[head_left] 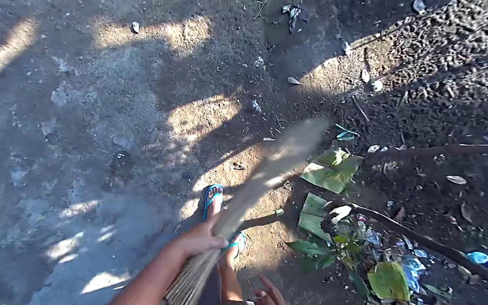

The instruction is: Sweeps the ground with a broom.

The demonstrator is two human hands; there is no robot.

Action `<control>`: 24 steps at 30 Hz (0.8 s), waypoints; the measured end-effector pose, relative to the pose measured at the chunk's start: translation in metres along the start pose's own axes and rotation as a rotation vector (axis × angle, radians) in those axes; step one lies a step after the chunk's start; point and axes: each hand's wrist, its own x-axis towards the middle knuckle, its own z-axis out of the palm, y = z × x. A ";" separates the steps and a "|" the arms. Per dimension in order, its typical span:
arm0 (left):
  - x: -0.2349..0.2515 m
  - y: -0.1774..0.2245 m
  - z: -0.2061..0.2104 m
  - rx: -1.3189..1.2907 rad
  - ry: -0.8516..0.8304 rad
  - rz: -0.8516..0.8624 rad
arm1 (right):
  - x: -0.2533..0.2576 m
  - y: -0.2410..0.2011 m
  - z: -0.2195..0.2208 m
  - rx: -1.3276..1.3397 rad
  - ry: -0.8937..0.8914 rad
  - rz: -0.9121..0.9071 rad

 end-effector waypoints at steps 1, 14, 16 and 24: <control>-0.013 0.003 -0.025 -0.042 0.160 -0.026 | 0.004 -0.007 0.003 0.014 -0.009 0.004; 0.224 0.093 0.011 0.215 -0.244 -0.264 | 0.049 -0.082 0.037 0.288 0.097 0.053; 0.221 0.119 0.027 0.414 -0.483 -0.161 | 0.048 -0.094 0.035 0.314 0.125 0.015; 0.209 0.188 -0.002 0.147 0.098 -0.023 | 0.039 -0.085 0.031 0.515 0.220 0.002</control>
